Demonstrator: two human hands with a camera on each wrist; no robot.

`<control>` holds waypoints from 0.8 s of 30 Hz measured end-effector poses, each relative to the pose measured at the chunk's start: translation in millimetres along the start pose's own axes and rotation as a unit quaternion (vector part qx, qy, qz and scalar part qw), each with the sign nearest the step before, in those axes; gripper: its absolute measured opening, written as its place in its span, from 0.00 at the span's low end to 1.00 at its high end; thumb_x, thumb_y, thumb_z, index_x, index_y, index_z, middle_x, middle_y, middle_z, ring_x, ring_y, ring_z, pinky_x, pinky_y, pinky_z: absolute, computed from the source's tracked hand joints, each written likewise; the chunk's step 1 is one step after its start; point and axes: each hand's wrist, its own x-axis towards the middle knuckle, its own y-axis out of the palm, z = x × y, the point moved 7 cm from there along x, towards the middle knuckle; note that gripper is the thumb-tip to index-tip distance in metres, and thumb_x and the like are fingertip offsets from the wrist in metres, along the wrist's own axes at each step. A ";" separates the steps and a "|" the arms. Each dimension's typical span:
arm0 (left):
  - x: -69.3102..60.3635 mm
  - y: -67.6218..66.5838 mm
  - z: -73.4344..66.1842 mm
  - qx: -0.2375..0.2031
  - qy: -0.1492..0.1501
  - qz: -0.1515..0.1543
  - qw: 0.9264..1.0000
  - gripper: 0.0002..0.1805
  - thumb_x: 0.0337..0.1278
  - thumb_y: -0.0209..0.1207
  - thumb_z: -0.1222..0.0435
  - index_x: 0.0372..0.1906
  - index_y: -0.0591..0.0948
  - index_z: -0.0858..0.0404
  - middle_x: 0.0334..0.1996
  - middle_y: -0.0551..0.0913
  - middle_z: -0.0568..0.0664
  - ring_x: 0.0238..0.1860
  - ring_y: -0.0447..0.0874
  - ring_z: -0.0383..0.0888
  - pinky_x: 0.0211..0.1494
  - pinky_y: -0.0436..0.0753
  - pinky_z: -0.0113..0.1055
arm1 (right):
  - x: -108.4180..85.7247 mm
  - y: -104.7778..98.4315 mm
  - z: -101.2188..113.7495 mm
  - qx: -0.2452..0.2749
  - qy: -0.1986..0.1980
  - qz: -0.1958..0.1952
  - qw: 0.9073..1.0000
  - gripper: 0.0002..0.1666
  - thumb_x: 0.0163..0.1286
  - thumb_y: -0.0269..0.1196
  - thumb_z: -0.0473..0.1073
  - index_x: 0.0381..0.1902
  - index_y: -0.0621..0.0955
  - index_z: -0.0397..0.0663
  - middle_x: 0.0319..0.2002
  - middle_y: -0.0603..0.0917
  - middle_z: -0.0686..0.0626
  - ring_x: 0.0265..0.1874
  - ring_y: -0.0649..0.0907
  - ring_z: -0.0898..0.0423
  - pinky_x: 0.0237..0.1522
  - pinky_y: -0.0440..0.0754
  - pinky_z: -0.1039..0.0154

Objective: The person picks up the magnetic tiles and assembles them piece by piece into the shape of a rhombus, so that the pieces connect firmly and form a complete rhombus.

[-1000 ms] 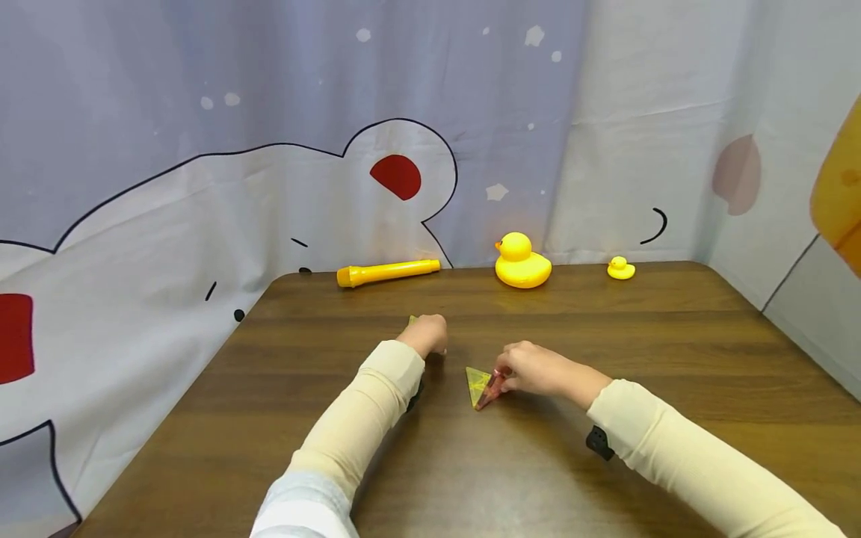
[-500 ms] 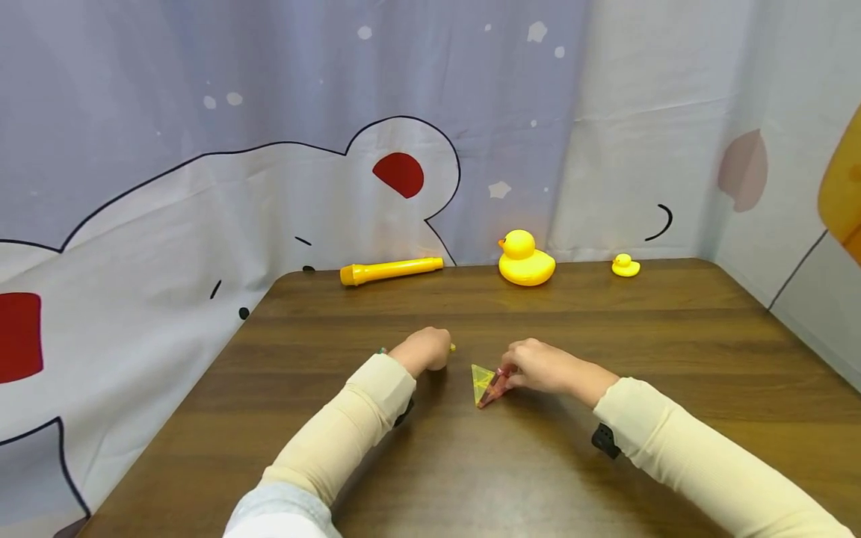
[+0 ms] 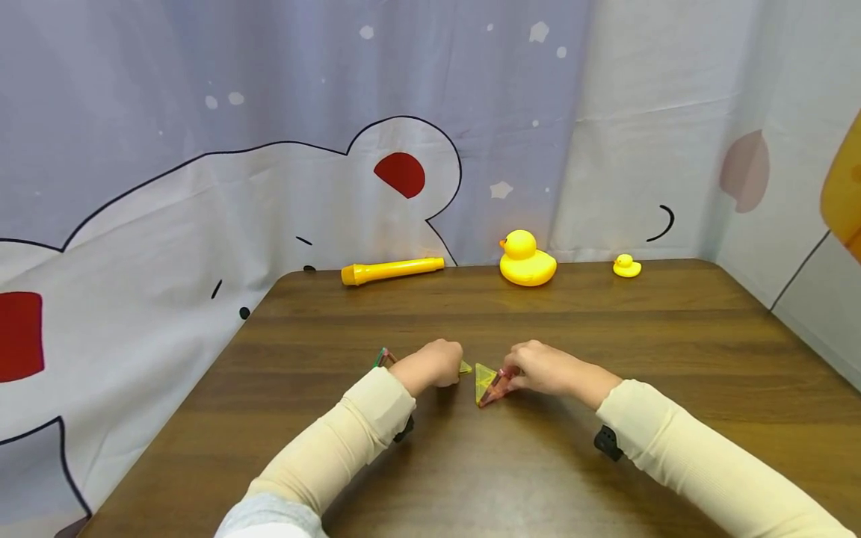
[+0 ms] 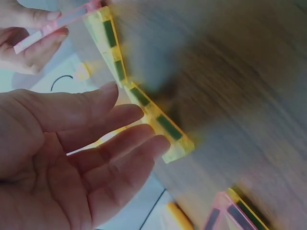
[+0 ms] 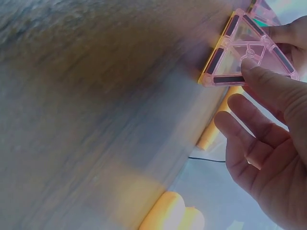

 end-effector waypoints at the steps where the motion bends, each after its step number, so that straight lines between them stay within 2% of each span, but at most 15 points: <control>1: 0.3 -1.0 -0.8 -0.001 -0.001 0.000 1.000 0.10 0.43 0.59 0.69 0.15 0.72 0.61 0.16 0.70 0.46 0.21 0.67 0.42 0.25 0.69 0.31 | 0.0 -0.3 -0.2 0.000 -0.001 0.000 1.000 0.05 0.51 0.66 0.39 0.25 0.79 0.46 0.23 0.74 0.55 0.23 0.72 0.62 0.26 0.72 0.68; 7: 3.6 -3.7 1.4 -0.043 -0.035 0.013 0.998 0.07 0.42 0.63 0.68 0.21 0.75 0.64 0.20 0.72 0.47 0.25 0.67 0.42 0.26 0.69 0.31 | -1.3 -1.2 -1.0 -0.005 -0.003 0.004 1.000 0.06 0.51 0.65 0.40 0.24 0.79 0.46 0.21 0.72 0.55 0.21 0.70 0.62 0.24 0.70 0.68; 14: 11.0 5.4 13.3 -0.041 -0.065 0.025 0.997 0.07 0.41 0.57 0.73 0.18 0.72 0.62 0.19 0.69 0.49 0.20 0.63 0.43 0.20 0.61 0.32 | -3.8 -0.2 0.0 -0.004 -0.010 0.001 1.000 0.04 0.51 0.65 0.38 0.24 0.79 0.46 0.22 0.74 0.54 0.22 0.71 0.62 0.24 0.71 0.68; 16: 14.1 8.1 17.0 -0.046 -0.071 0.027 0.996 0.06 0.41 0.59 0.73 0.19 0.73 0.62 0.20 0.69 0.49 0.20 0.63 0.43 0.21 0.61 0.32 | -4.1 0.0 0.4 -0.004 -0.011 0.000 1.000 0.04 0.51 0.65 0.38 0.24 0.79 0.46 0.23 0.74 0.54 0.22 0.72 0.62 0.25 0.71 0.68; 19: 16.7 9.1 18.7 -0.041 -0.070 0.027 0.996 0.05 0.40 0.63 0.72 0.24 0.77 0.63 0.25 0.73 0.50 0.24 0.65 0.43 0.25 0.65 0.32 | -4.5 0.0 -0.4 -0.003 -0.011 -0.001 1.000 0.04 0.51 0.65 0.37 0.24 0.79 0.46 0.23 0.74 0.54 0.23 0.72 0.62 0.25 0.72 0.68; 24: 19.9 8.7 18.7 -0.028 -0.077 0.036 0.996 0.12 0.36 0.67 0.69 0.32 0.79 0.63 0.37 0.76 0.53 0.32 0.68 0.43 0.34 0.70 0.33 | -4.8 -1.0 -1.4 -0.005 -0.012 -0.005 1.000 0.04 0.51 0.65 0.37 0.24 0.79 0.46 0.23 0.74 0.54 0.22 0.72 0.62 0.25 0.72 0.68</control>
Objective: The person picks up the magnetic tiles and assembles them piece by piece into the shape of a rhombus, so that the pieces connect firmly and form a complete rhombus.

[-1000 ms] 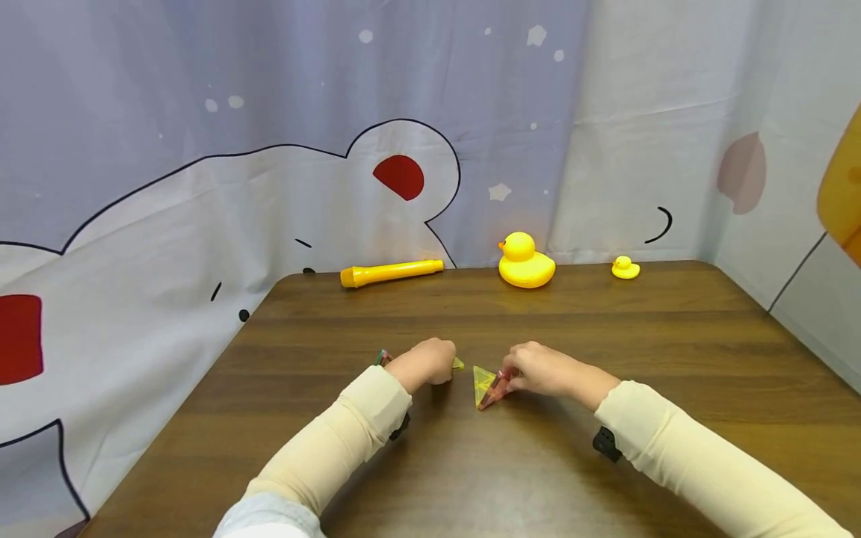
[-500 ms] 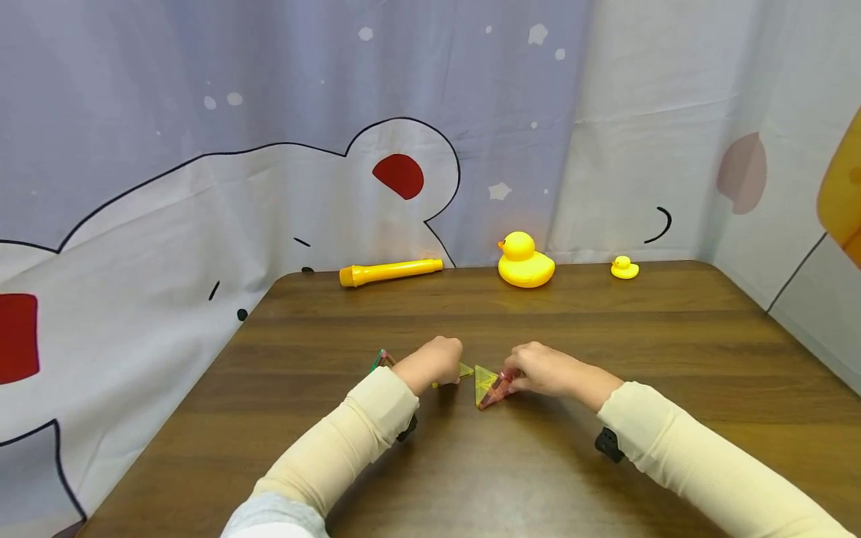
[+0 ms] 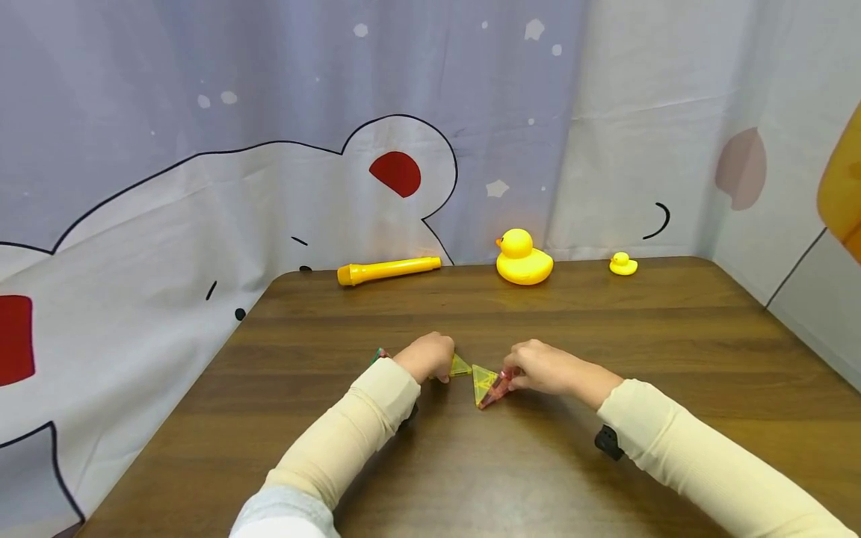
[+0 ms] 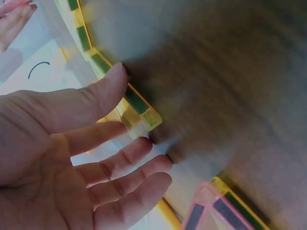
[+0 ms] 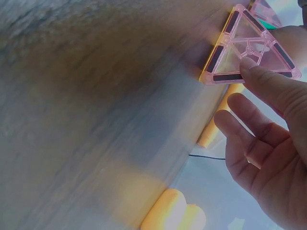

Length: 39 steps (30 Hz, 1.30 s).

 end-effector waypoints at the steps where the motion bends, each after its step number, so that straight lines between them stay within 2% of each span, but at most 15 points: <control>1: 0.7 -0.6 -0.1 0.003 -0.002 0.000 1.000 0.13 0.35 0.68 0.68 0.32 0.79 0.63 0.37 0.76 0.53 0.33 0.68 0.43 0.35 0.70 0.33 | 0.3 -0.4 0.3 -0.001 -0.001 -0.001 1.000 0.04 0.51 0.65 0.38 0.24 0.79 0.46 0.22 0.74 0.55 0.22 0.72 0.62 0.25 0.71 0.68; 5: 2.9 -2.6 -1.3 0.027 0.001 0.002 1.000 0.13 0.31 0.70 0.67 0.29 0.79 0.63 0.30 0.77 0.50 0.32 0.72 0.42 0.36 0.73 0.32 | 1.5 -1.2 0.8 -0.003 -0.001 -0.001 1.000 0.04 0.51 0.65 0.38 0.25 0.79 0.46 0.23 0.73 0.55 0.22 0.72 0.62 0.25 0.71 0.68; 9: 1.7 -5.0 -0.4 0.030 0.001 0.005 1.000 0.16 0.27 0.72 0.65 0.26 0.78 0.63 0.26 0.76 0.48 0.31 0.73 0.42 0.35 0.74 0.32 | 2.1 -2.7 0.2 0.000 0.002 0.002 1.000 0.04 0.51 0.65 0.38 0.25 0.79 0.46 0.23 0.74 0.55 0.23 0.72 0.62 0.26 0.72 0.68; 12: -1.1 -6.8 0.6 0.020 -0.002 0.014 1.000 0.18 0.27 0.72 0.64 0.28 0.76 0.63 0.27 0.75 0.49 0.30 0.73 0.42 0.31 0.74 0.32 | 2.4 -4.4 -1.1 -0.004 0.004 0.001 1.000 0.04 0.51 0.65 0.38 0.25 0.79 0.46 0.23 0.74 0.54 0.23 0.73 0.61 0.26 0.72 0.68; 15: -2.0 -4.8 1.7 0.014 -0.009 0.035 0.999 0.15 0.31 0.68 0.64 0.28 0.75 0.63 0.27 0.74 0.50 0.26 0.71 0.43 0.25 0.71 0.32 | 3.1 -5.0 -1.9 -0.007 0.006 0.001 1.000 0.04 0.51 0.65 0.38 0.25 0.79 0.46 0.23 0.74 0.54 0.22 0.72 0.61 0.25 0.71 0.68; 18: 6.6 4.1 5.5 0.018 -0.012 0.051 0.998 0.09 0.35 0.62 0.62 0.23 0.75 0.63 0.25 0.74 0.51 0.23 0.70 0.43 0.23 0.69 0.33 | 3.9 -3.9 -1.9 -0.008 0.004 0.005 1.000 0.04 0.51 0.65 0.38 0.25 0.79 0.46 0.23 0.74 0.54 0.22 0.72 0.62 0.25 0.71 0.68; 19: 11.3 7.8 6.7 0.028 -0.006 0.055 0.998 0.08 0.39 0.59 0.62 0.23 0.76 0.63 0.26 0.74 0.51 0.23 0.70 0.43 0.24 0.69 0.33 | 4.1 -3.3 -1.7 -0.008 0.003 0.006 1.000 0.04 0.51 0.65 0.38 0.25 0.79 0.46 0.23 0.74 0.54 0.22 0.72 0.62 0.26 0.71 0.68; 20: 22.6 14.6 9.9 0.035 0.012 0.055 0.998 0.07 0.41 0.57 0.63 0.22 0.75 0.63 0.25 0.73 0.51 0.22 0.69 0.43 0.24 0.68 0.33 | 4.1 -2.7 -1.6 -0.007 0.003 0.008 1.000 0.04 0.51 0.65 0.38 0.25 0.79 0.46 0.23 0.74 0.54 0.23 0.72 0.62 0.26 0.71 0.68; 23: 33.6 18.6 16.0 0.025 0.012 0.051 0.998 0.06 0.49 0.51 0.65 0.24 0.75 0.64 0.25 0.73 0.52 0.22 0.71 0.44 0.25 0.71 0.34 | 3.6 -1.3 -1.7 -0.004 0.006 0.010 1.000 0.04 0.52 0.65 0.37 0.25 0.79 0.46 0.23 0.74 0.55 0.23 0.72 0.62 0.26 0.71 0.68; 26: 26.9 8.4 18.4 -0.024 -0.009 0.038 0.999 0.05 0.51 0.49 0.69 0.27 0.75 0.65 0.23 0.73 0.52 0.19 0.70 0.43 0.21 0.70 0.32 | 2.5 -0.6 -1.6 -0.001 0.009 0.011 1.000 0.04 0.52 0.65 0.37 0.25 0.79 0.45 0.23 0.74 0.55 0.22 0.72 0.62 0.25 0.71 0.68; 27: 15.2 -0.2 16.4 -0.041 -0.029 0.036 0.998 0.05 0.52 0.49 0.70 0.28 0.75 0.66 0.23 0.74 0.53 0.18 0.70 0.43 0.20 0.69 0.31 | 2.3 -0.6 -1.4 -0.001 0.009 0.011 1.000 0.04 0.52 0.65 0.37 0.25 0.79 0.45 0.23 0.74 0.55 0.22 0.72 0.62 0.25 0.71 0.68; 28: 10.4 -4.2 15.7 -0.053 -0.030 0.030 0.998 0.05 0.52 0.48 0.71 0.29 0.75 0.66 0.23 0.73 0.53 0.17 0.68 0.42 0.18 0.67 0.30 | 2.1 -0.7 -1.1 -0.001 0.008 0.010 1.000 0.04 0.51 0.65 0.37 0.25 0.78 0.45 0.22 0.74 0.55 0.22 0.72 0.62 0.25 0.71 0.68; 30: -2.8 -13.9 11.2 -0.075 -0.027 0.024 0.997 0.05 0.50 0.49 0.73 0.30 0.75 0.68 0.20 0.74 0.53 0.12 0.65 0.40 0.14 0.63 0.28 | 1.8 -0.7 -0.6 -0.002 0.006 0.008 1.000 0.04 0.51 0.65 0.37 0.24 0.78 0.45 0.22 0.73 0.55 0.22 0.71 0.62 0.25 0.71 0.68; 33: -13.8 -19.9 4.3 -0.086 -0.009 0.023 0.996 0.05 0.50 0.50 0.73 0.32 0.74 0.69 0.19 0.74 0.53 0.10 0.66 0.38 0.12 0.63 0.26 | 1.8 -0.8 0.3 -0.003 0.003 0.006 1.000 0.05 0.51 0.65 0.38 0.24 0.78 0.45 0.22 0.74 0.54 0.22 0.71 0.62 0.25 0.71 0.68; 39: -20.0 -18.9 -10.2 -0.107 0.017 0.013 0.994 0.07 0.49 0.57 0.67 0.30 0.74 0.68 0.18 0.75 0.52 0.13 0.75 0.40 0.13 0.69 0.25 | 2.2 -0.5 0.7 -0.001 0.004 0.007 1.000 0.05 0.51 0.65 0.37 0.24 0.78 0.45 0.22 0.74 0.54 0.21 0.71 0.62 0.24 0.70 0.68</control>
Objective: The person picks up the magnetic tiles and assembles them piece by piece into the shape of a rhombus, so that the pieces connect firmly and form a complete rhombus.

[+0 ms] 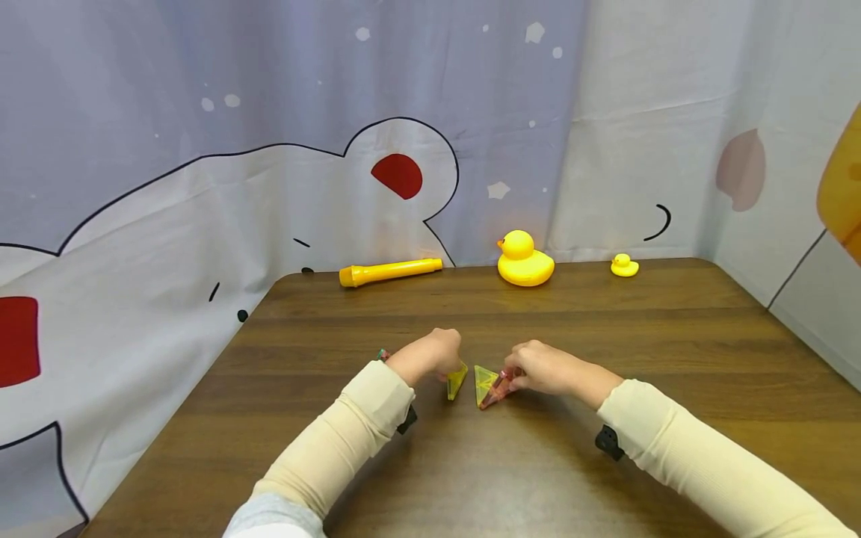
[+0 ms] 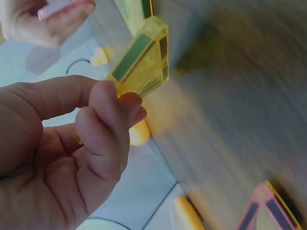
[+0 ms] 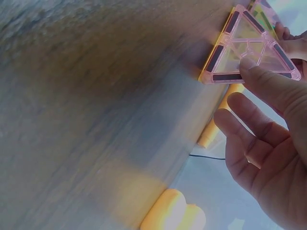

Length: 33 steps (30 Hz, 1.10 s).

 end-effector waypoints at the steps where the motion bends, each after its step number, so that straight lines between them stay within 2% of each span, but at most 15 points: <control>1: 0.0 1.5 -2.6 0.001 0.003 0.000 1.000 0.08 0.49 0.57 0.66 0.31 0.74 0.68 0.17 0.75 0.52 0.14 0.76 0.41 0.13 0.69 0.25 | 0.0 0.0 -0.1 0.000 0.000 0.000 1.000 0.05 0.51 0.65 0.38 0.24 0.78 0.45 0.22 0.74 0.54 0.21 0.71 0.62 0.24 0.70 0.68; 8: 0.1 6.9 -20.0 0.002 0.019 -0.014 1.000 0.03 0.47 0.55 0.70 0.27 0.76 0.68 0.15 0.76 0.51 0.17 0.80 0.43 0.13 0.70 0.25 | 0.7 0.2 0.4 0.002 -0.001 -0.001 1.000 0.05 0.52 0.65 0.39 0.26 0.79 0.45 0.23 0.74 0.54 0.22 0.72 0.62 0.25 0.71 0.68; 12: 0.1 7.3 -25.4 -0.002 0.026 -0.027 0.999 0.07 0.47 0.57 0.67 0.24 0.75 0.67 0.16 0.76 0.52 0.15 0.79 0.42 0.13 0.71 0.26 | 1.8 0.9 1.1 0.006 -0.001 0.000 1.000 0.05 0.52 0.65 0.39 0.26 0.79 0.45 0.24 0.75 0.54 0.23 0.72 0.62 0.25 0.71 0.68; 26: -1.7 3.6 -30.4 -0.016 0.037 -0.029 0.999 0.17 0.53 0.56 0.56 0.15 0.76 0.61 0.13 0.76 0.48 0.16 0.79 0.41 0.17 0.71 0.27 | 5.8 1.2 0.0 0.006 0.012 0.002 1.000 0.05 0.53 0.65 0.40 0.25 0.79 0.45 0.21 0.72 0.56 0.21 0.71 0.63 0.23 0.71 0.69; 33: -4.7 3.3 -29.9 -0.021 0.038 -0.026 0.999 0.17 0.54 0.54 0.54 0.20 0.80 0.63 0.14 0.76 0.48 0.18 0.80 0.42 0.18 0.71 0.27 | 6.7 2.1 -1.3 0.007 0.026 0.002 1.000 0.06 0.54 0.64 0.41 0.26 0.79 0.44 0.22 0.73 0.56 0.20 0.71 0.63 0.23 0.71 0.69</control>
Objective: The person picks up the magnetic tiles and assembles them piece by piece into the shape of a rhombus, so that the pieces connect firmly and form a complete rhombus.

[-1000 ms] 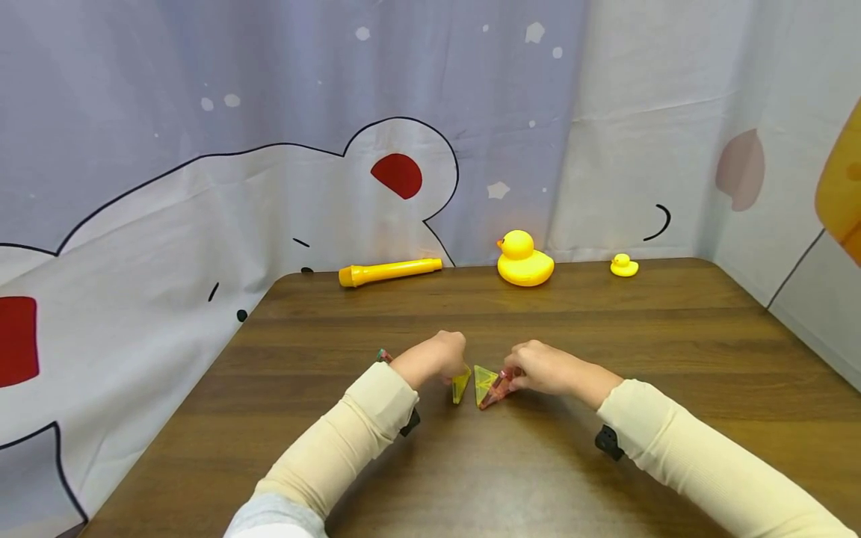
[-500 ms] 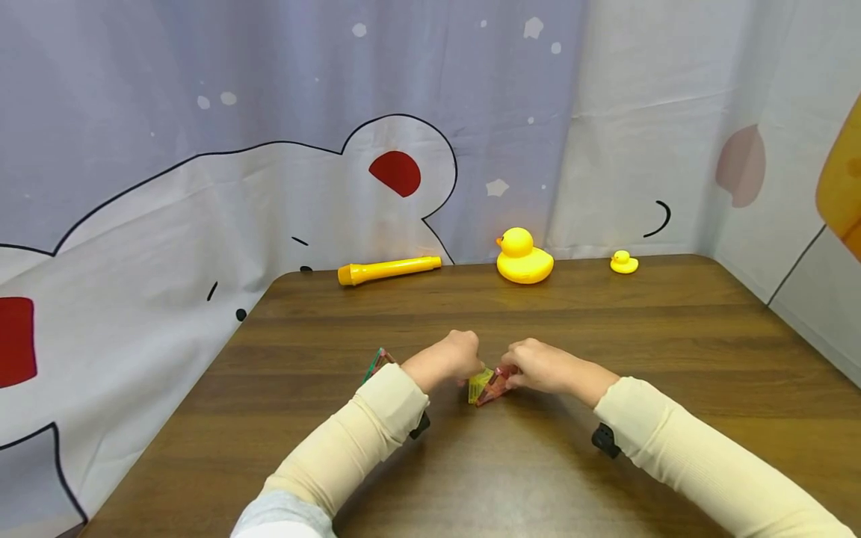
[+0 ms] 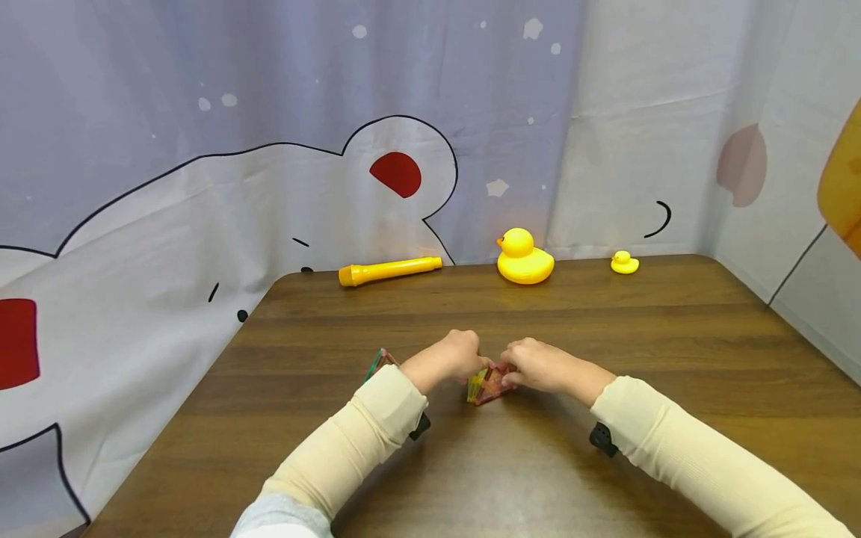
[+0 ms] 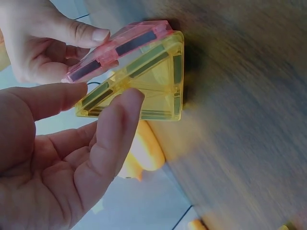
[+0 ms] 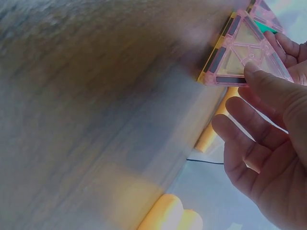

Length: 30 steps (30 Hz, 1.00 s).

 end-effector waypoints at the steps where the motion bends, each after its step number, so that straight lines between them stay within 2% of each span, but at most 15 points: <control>1: -0.5 -0.1 0.4 -0.001 0.000 -0.001 1.000 0.17 0.55 0.54 0.54 0.21 0.80 0.62 0.14 0.76 0.48 0.18 0.80 0.42 0.18 0.71 0.27 | 0.0 -0.1 0.1 0.000 -0.001 -0.001 1.000 0.06 0.54 0.64 0.41 0.26 0.79 0.44 0.23 0.73 0.55 0.20 0.71 0.63 0.23 0.71 0.69; 10: -3.8 -6.6 4.6 -0.002 0.003 -0.010 1.000 0.20 0.61 0.46 0.54 0.27 0.81 0.63 0.14 0.79 0.49 0.16 0.77 0.40 0.22 0.72 0.28 | 0.8 -0.1 -0.3 0.010 0.003 -0.001 1.000 0.09 0.54 0.64 0.41 0.31 0.79 0.43 0.24 0.76 0.55 0.21 0.72 0.64 0.24 0.72 0.69; 17: -5.7 -13.1 14.3 -0.006 -0.005 -0.029 1.000 0.17 0.60 0.48 0.56 0.30 0.82 0.63 0.23 0.78 0.48 0.27 0.74 0.41 0.30 0.73 0.32 | 0.8 -1.0 -0.8 0.008 0.012 0.001 1.000 0.10 0.54 0.64 0.42 0.32 0.80 0.42 0.23 0.74 0.56 0.21 0.71 0.64 0.23 0.71 0.69; 21: -7.6 -16.4 20.1 -0.011 0.001 -0.033 0.999 0.16 0.60 0.48 0.57 0.29 0.82 0.63 0.20 0.77 0.47 0.26 0.75 0.42 0.30 0.72 0.32 | 0.9 -4.1 -0.3 0.005 0.017 -0.008 1.000 0.10 0.54 0.64 0.43 0.32 0.80 0.42 0.22 0.73 0.56 0.19 0.71 0.64 0.22 0.71 0.70; 26: -13.4 -23.8 29.7 -0.022 0.016 -0.051 0.998 0.14 0.59 0.49 0.60 0.38 0.81 0.63 0.26 0.80 0.48 0.31 0.77 0.42 0.36 0.74 0.33 | 2.0 -11.5 1.5 -0.014 0.024 -0.029 0.999 0.09 0.52 0.65 0.45 0.23 0.77 0.47 0.18 0.71 0.58 0.17 0.68 0.65 0.20 0.69 0.70; 30: -19.5 -35.7 42.9 -0.040 0.010 -0.073 0.996 0.13 0.59 0.50 0.63 0.43 0.79 0.64 0.38 0.80 0.51 0.42 0.76 0.47 0.43 0.73 0.37 | 5.1 -12.5 3.9 -0.024 0.057 -0.036 0.997 0.21 0.51 0.64 0.54 0.11 0.69 0.53 0.11 0.63 0.61 0.12 0.63 0.66 0.14 0.61 0.71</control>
